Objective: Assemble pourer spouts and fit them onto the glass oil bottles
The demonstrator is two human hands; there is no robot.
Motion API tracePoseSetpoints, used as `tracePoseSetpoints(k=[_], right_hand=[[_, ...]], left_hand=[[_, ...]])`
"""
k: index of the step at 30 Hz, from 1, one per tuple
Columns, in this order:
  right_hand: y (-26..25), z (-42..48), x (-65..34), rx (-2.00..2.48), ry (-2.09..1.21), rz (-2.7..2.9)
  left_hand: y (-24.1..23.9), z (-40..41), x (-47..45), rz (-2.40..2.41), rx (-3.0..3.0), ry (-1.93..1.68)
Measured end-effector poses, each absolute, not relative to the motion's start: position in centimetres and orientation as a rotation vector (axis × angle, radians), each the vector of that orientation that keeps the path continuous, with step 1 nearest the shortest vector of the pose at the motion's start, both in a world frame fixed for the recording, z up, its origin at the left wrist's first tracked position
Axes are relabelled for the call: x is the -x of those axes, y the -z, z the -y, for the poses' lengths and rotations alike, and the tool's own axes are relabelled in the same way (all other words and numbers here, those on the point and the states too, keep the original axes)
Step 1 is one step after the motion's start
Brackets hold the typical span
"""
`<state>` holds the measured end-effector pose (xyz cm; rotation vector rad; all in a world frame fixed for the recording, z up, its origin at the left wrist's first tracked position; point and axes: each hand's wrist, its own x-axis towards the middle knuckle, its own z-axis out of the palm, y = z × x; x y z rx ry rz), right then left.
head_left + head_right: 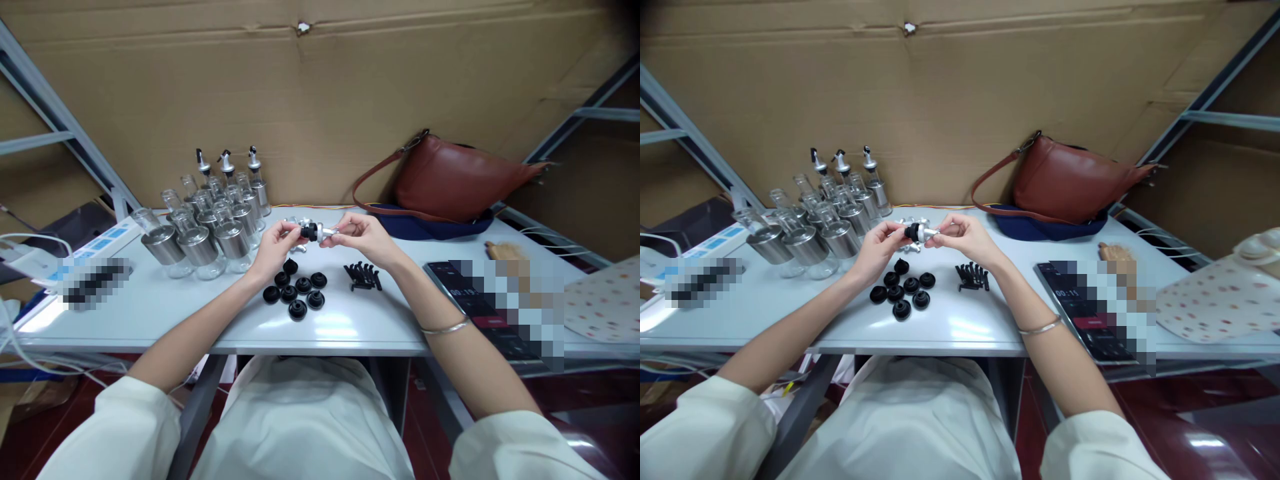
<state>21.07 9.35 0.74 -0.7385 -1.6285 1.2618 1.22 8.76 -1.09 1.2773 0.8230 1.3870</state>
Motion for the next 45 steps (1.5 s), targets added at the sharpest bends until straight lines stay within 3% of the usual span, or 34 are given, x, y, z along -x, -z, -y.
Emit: tracePoseSetpoints(k=[45], right_hand=[[-0.60, -9.19, -20.65, 0.762, -1.377, 1.621]], left_hand=[[1.34, -8.33, -1.44, -0.891, -1.455, -1.504]])
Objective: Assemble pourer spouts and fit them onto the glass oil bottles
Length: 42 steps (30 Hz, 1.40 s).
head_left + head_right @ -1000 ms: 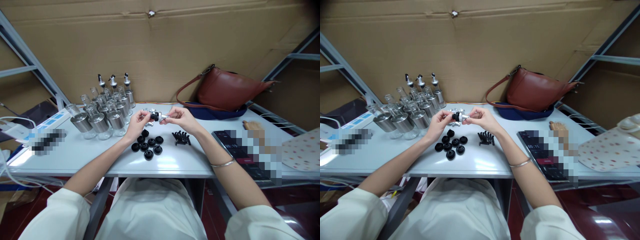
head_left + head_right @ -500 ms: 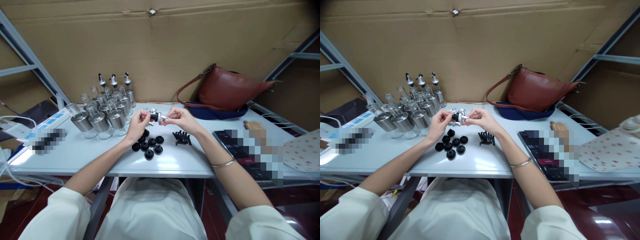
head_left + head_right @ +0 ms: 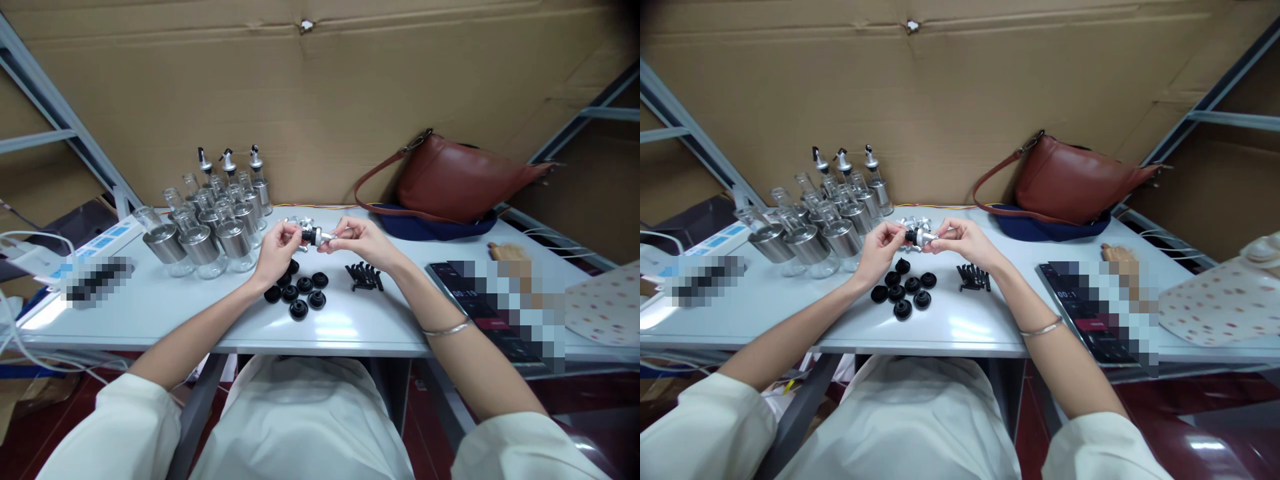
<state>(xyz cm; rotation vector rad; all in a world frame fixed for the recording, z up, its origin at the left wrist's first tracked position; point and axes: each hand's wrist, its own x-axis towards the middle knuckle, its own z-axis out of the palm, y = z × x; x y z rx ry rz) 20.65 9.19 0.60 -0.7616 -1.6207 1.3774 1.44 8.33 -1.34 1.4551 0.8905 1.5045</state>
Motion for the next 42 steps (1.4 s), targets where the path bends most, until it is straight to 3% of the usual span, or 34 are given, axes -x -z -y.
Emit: tracePoseSetpoints(k=[32, 42], right_hand=[[0.0, -10.4, -20.9, 0.832, -1.267, 1.593], [0.1, -10.2, -21.1, 0.722, -1.566, 1.607]], left_hand=[[0.6, -7.0, -1.9, -0.744, -1.561, -1.442], [1.1, -8.1, -1.5, -0.665, -1.378, -1.330]])
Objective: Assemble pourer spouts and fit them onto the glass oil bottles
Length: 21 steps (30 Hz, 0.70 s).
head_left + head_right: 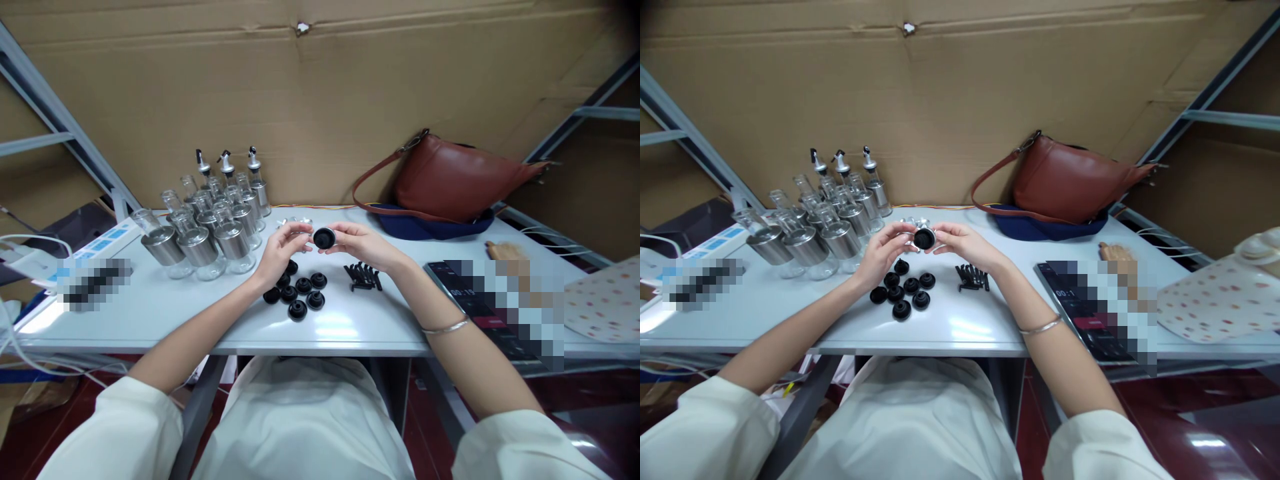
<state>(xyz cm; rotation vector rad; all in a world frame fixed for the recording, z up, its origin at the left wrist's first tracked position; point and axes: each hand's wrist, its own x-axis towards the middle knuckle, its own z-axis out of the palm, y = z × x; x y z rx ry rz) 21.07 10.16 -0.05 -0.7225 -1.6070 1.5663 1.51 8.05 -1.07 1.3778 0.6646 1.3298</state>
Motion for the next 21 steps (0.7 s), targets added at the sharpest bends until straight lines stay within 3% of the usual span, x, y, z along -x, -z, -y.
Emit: tracePoseSetpoints(k=[16, 21], right_hand=[[0.08, -10.05, -20.84, 0.813, -1.514, 1.699], [0.12, -10.04, -20.56, 0.892, -1.309, 1.679]], left_hand=[[1.09, -7.88, -1.14, -0.613, -1.534, -1.163], [1.00, -7.71, -1.43, -0.688, -1.493, -1.179]])
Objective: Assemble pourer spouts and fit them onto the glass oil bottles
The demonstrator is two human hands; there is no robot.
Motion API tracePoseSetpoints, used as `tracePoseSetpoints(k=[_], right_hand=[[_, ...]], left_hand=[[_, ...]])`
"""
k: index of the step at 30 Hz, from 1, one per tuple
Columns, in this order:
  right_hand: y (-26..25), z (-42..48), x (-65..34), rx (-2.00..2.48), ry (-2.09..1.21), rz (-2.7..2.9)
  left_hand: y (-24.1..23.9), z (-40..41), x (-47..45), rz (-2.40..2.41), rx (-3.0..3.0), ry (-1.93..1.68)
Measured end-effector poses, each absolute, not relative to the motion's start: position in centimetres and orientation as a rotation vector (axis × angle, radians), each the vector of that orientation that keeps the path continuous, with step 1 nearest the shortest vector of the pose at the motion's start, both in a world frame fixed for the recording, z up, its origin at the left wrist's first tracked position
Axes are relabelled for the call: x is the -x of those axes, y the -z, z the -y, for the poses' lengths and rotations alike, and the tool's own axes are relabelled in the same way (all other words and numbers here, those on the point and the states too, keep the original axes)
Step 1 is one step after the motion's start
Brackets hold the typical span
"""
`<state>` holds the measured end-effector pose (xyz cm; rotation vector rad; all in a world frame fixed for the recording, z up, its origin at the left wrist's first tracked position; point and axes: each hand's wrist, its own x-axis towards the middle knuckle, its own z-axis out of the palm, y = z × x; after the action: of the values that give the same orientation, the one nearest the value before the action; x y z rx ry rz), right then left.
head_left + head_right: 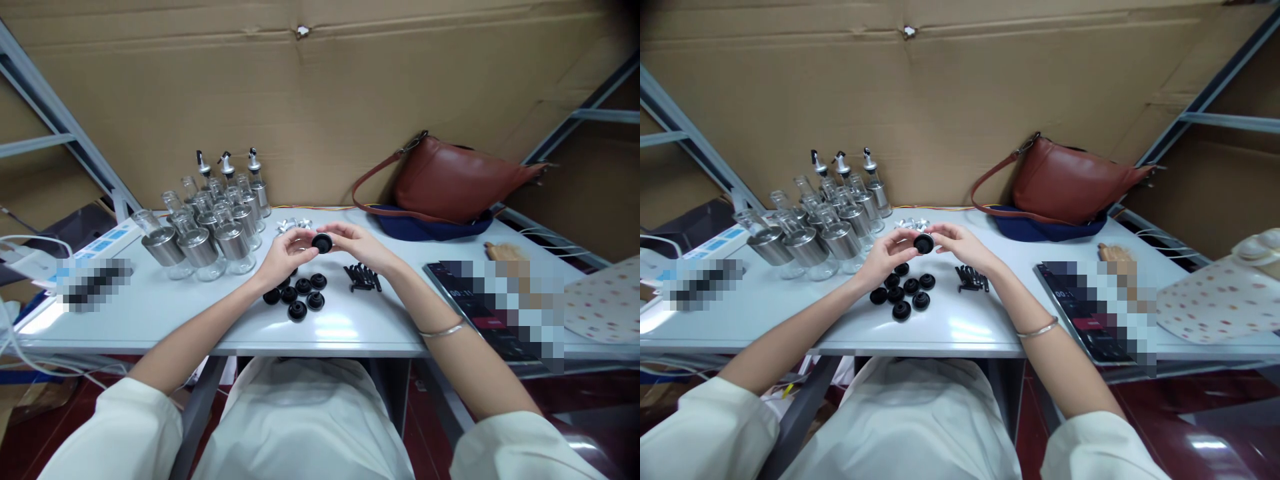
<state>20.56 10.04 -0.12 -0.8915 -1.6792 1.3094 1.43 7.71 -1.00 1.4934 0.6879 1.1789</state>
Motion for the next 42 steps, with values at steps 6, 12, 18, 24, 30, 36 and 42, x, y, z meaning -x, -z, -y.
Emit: tracePoseSetpoints(k=[6, 12, 18, 24, 30, 36, 42], right_hand=[[-0.3, -9.6, -20.4, 0.815, -1.295, 1.729], [-0.3, -9.3, -20.2, 0.777, -1.379, 1.814], [-0.2, -9.2, -20.1, 0.773, -1.382, 1.805], [-0.2, -9.1, -19.9, 0.803, -1.295, 1.801], [-0.2, -8.9, -19.7, 0.811, -1.262, 1.788], [-0.1, -8.7, -19.6, 0.880, -1.221, 1.806], [-0.1, -8.6, -19.5, 0.890, -1.167, 1.841]], left_hand=[[1.2, -8.0, -1.5, -0.800, -1.495, -1.217], [1.4, -8.1, -1.5, -0.817, -1.534, -1.186], [1.4, -8.0, -1.6, -0.814, -1.546, -1.173], [1.3, -7.9, -1.6, -0.821, -1.545, -1.161], [1.2, -7.8, -1.5, -0.826, -1.618, -1.150], [1.7, -7.8, -1.7, -0.829, -1.631, -1.157], [1.6, -7.7, -1.9, -0.800, -1.633, -1.174]])
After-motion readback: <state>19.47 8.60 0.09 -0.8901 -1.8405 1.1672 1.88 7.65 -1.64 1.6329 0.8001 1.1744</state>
